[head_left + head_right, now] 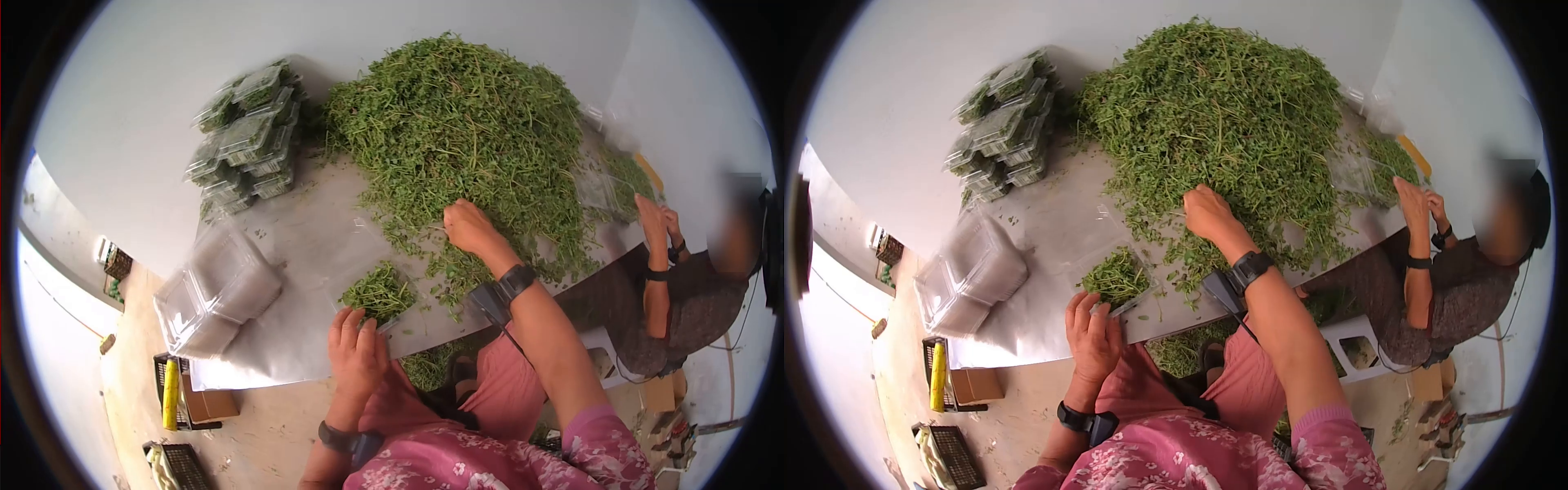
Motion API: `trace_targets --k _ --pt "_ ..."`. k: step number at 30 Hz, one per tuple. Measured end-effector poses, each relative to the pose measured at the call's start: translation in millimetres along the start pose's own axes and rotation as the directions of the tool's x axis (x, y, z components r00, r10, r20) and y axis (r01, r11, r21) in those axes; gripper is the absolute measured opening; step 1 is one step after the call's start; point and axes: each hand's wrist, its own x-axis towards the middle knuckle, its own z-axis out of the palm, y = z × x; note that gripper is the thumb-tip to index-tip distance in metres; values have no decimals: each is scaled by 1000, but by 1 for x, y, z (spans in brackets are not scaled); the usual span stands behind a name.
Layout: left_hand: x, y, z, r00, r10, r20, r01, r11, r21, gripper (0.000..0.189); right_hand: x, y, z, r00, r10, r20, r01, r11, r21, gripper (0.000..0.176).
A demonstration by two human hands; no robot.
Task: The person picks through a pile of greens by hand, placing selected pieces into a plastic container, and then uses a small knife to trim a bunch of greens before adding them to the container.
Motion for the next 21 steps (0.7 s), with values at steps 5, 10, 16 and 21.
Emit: trace_targets --k 5,10,16,21 --pt "1 1 -2 1000 2 -13 -3 1000 -21 34 -3 0 -25 992 -125 37 119 983 137 5" --pt "0 1 -2 1000 -7 -13 7 1000 -14 32 -10 -8 -40 988 -45 145 -56 783 620 8" --pt "0 0 -4 1000 -13 -18 13 1000 -28 34 -14 -24 -48 960 -91 264 -166 574 802 21" --pt "1 0 -4 1000 -12 -18 11 999 -39 35 -22 -46 -51 953 -202 228 -90 527 845 22"
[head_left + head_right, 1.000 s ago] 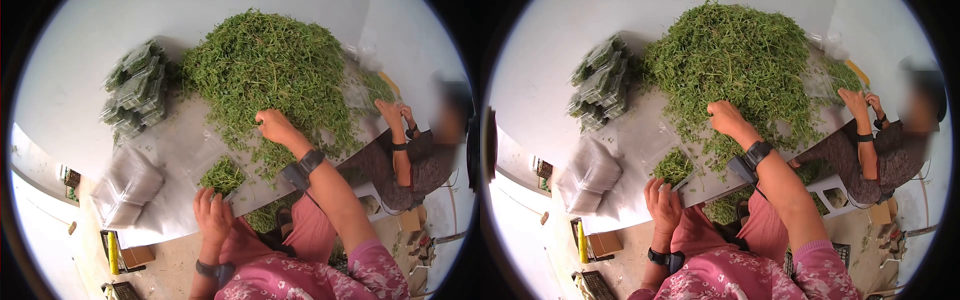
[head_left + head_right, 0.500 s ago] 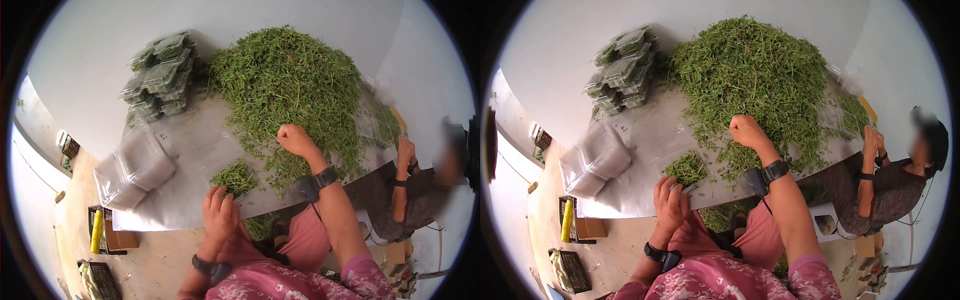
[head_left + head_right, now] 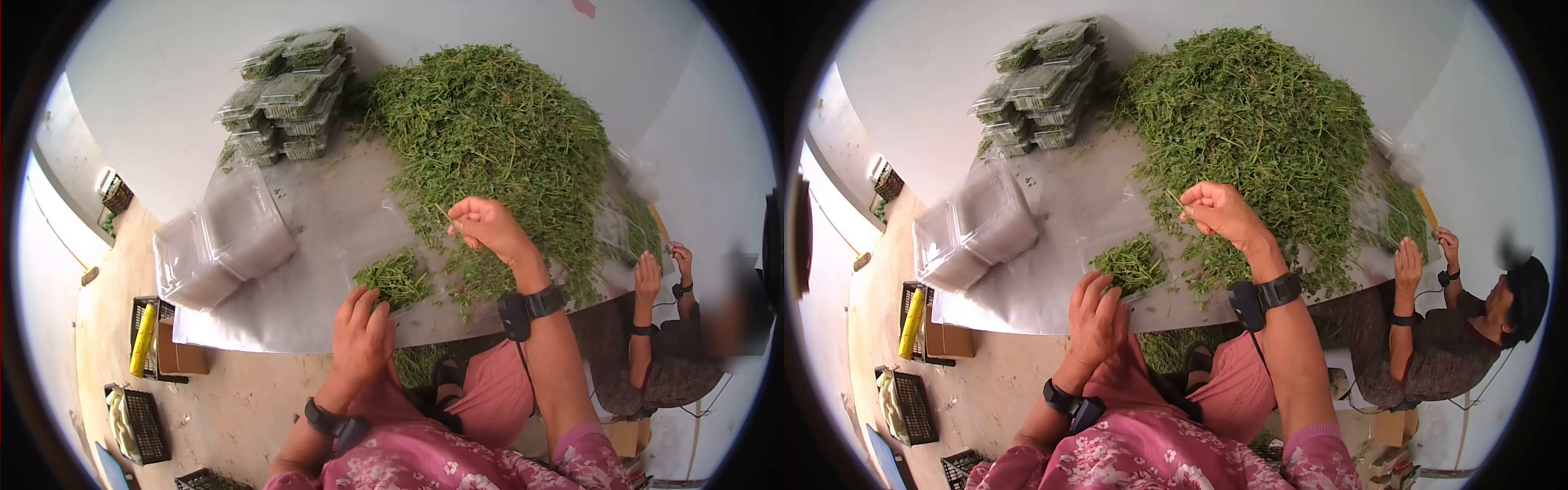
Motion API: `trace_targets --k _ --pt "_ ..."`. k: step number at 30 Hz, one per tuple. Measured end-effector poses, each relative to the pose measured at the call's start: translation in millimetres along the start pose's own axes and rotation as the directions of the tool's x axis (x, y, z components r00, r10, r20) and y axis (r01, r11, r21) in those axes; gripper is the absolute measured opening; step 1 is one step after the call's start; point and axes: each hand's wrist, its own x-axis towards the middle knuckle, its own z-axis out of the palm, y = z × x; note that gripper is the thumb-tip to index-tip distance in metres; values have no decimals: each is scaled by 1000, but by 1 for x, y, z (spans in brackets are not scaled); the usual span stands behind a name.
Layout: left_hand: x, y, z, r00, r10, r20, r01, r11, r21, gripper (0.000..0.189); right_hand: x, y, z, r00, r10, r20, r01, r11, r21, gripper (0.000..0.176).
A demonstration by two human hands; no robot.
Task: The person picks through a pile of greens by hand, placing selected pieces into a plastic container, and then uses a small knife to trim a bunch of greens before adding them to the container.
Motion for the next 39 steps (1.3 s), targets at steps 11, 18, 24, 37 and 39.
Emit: trace_targets --k 11,18,24,37,39 --pt "-1 0 0 1000 -7 -14 7 1000 12 48 -7 -11 52 981 -192 24 191 942 -277 14" --pt "1 2 -5 998 2 56 -2 1000 9 52 4 12 -12 946 -214 -243 81 883 -462 10" --pt "29 24 -24 973 1 231 -35 989 144 59 -4 32 -63 855 -253 -453 -72 806 -588 12" --pt "44 22 -2 912 38 408 -89 990 106 52 -1 45 -60 844 -241 -479 -242 626 -741 39" --pt "45 23 -3 912 42 409 -91 991 101 50 0 64 -59 811 -350 -468 -240 532 -812 40"
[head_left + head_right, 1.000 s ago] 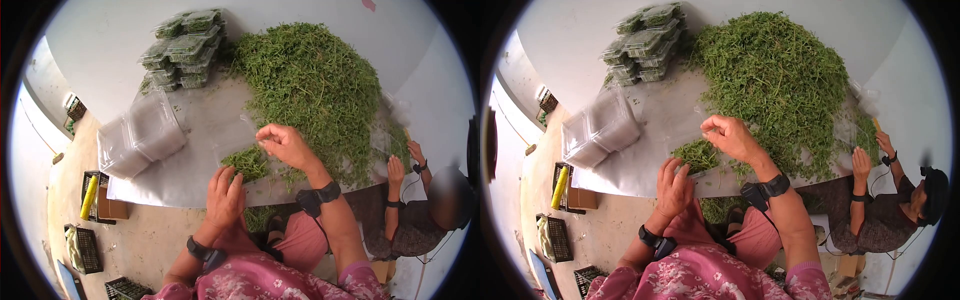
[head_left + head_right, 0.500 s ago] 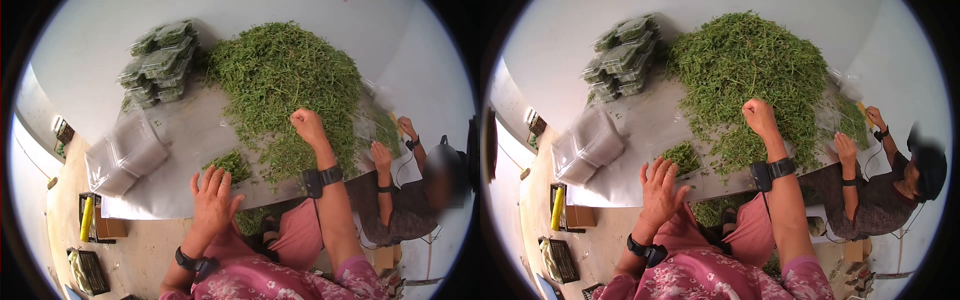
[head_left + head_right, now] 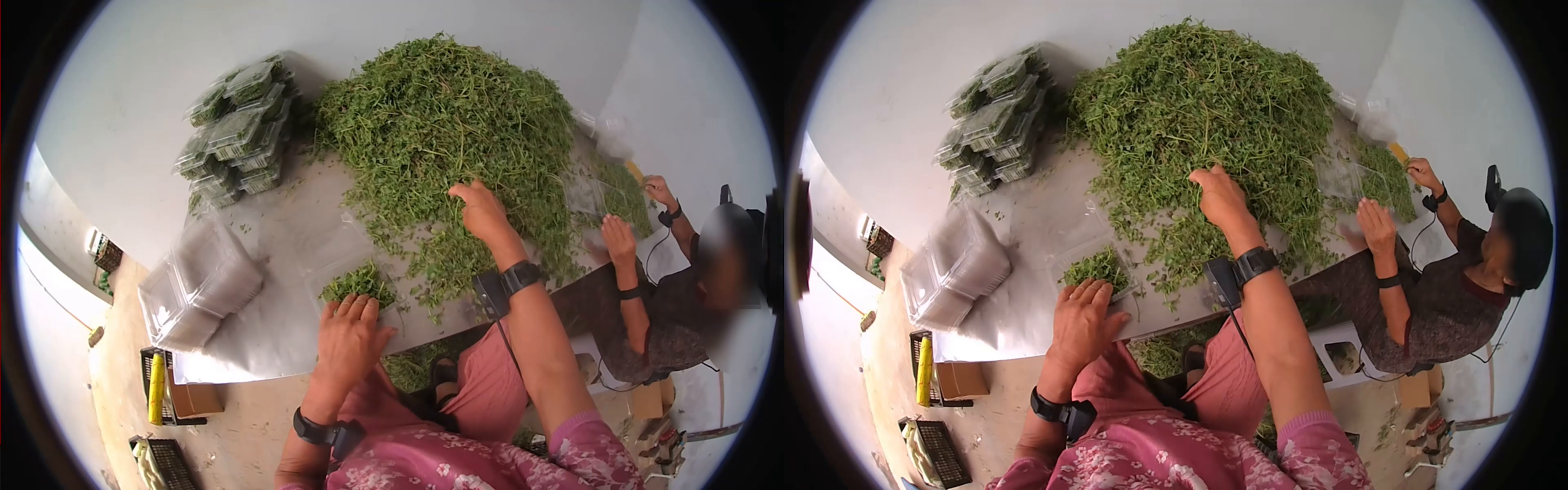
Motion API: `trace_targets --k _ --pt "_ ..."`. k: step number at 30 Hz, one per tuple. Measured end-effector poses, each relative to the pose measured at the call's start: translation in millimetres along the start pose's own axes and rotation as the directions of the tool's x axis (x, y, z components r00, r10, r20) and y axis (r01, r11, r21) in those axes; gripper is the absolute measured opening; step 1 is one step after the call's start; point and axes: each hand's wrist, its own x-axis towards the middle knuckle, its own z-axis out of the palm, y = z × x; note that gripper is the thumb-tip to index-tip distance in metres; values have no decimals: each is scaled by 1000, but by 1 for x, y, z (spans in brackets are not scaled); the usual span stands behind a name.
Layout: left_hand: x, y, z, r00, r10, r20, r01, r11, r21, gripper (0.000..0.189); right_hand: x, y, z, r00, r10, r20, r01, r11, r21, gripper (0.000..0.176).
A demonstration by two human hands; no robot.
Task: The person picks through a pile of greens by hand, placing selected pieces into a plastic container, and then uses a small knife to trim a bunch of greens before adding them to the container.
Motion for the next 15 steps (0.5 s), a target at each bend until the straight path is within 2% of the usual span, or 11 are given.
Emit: trace_targets --k 2,6,9,12,15 --pt "2 1 -4 1000 -1 26 1 1000 -18 48 2 11 13 998 36 49 -35 999 -27 37" --pt "-1 1 -5 999 7 38 -5 999 -32 46 8 3 -8 968 102 229 -100 995 -17 26" --pt "-5 2 -3 1000 25 -4 -25 1000 -1 44 7 10 -7 982 35 187 -69 982 176 16" --pt "-6 3 -3 999 32 -13 -32 999 -6 45 6 4 -19 994 -54 91 28 964 266 12" --pt "-8 2 -2 999 36 -12 -36 999 -4 48 6 -10 -32 969 17 248 -110 925 364 16"
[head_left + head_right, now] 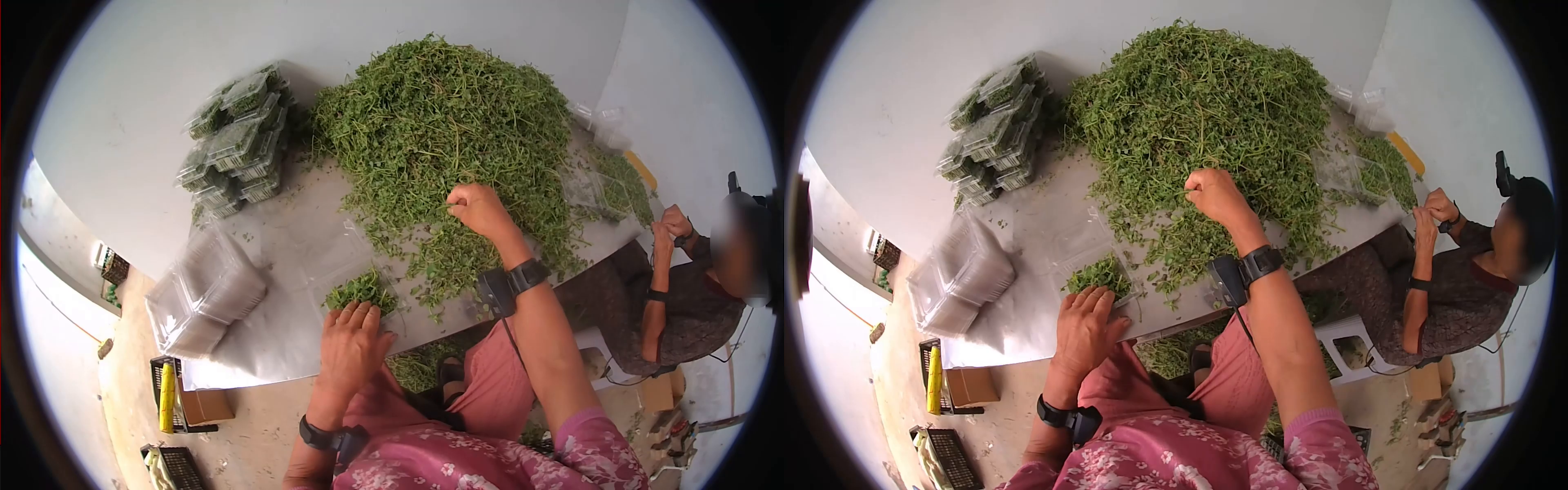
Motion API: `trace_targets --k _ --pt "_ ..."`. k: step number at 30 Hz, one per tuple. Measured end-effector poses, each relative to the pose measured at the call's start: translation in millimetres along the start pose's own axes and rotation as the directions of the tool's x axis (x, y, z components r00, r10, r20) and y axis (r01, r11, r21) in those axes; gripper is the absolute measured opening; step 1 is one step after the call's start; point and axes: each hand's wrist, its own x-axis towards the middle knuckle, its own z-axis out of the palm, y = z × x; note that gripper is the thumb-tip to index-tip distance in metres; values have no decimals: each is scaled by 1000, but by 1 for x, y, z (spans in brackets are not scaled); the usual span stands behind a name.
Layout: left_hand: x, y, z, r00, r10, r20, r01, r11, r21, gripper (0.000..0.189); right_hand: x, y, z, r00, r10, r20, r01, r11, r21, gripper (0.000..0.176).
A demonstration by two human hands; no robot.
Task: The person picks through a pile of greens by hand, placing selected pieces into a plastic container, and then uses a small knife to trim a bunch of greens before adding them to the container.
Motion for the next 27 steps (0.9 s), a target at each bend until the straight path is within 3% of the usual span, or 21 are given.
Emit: trace_targets --k 15,16,19,20,23,27 --pt "-11 -1 0 965 -28 -259 32 999 11 54 -24 -69 30 948 -218 232 200 975 99 19" --pt "-11 -1 0 956 -40 -290 45 999 8 55 -27 -70 37 933 -308 189 282 947 153 18" --pt "-10 1 -1 929 -54 -366 62 998 10 55 -39 -89 52 897 -368 247 329 926 183 20" --pt "-10 2 -2 920 -53 -388 63 998 13 56 -40 -82 67 849 -486 210 446 870 212 22" --pt "-9 4 -3 942 -83 -326 101 994 40 56 -45 -89 65 857 -439 268 338 874 350 21" --pt "-13 0 5 977 -78 -198 94 993 70 53 -19 -60 32 941 -315 123 308 948 75 16"
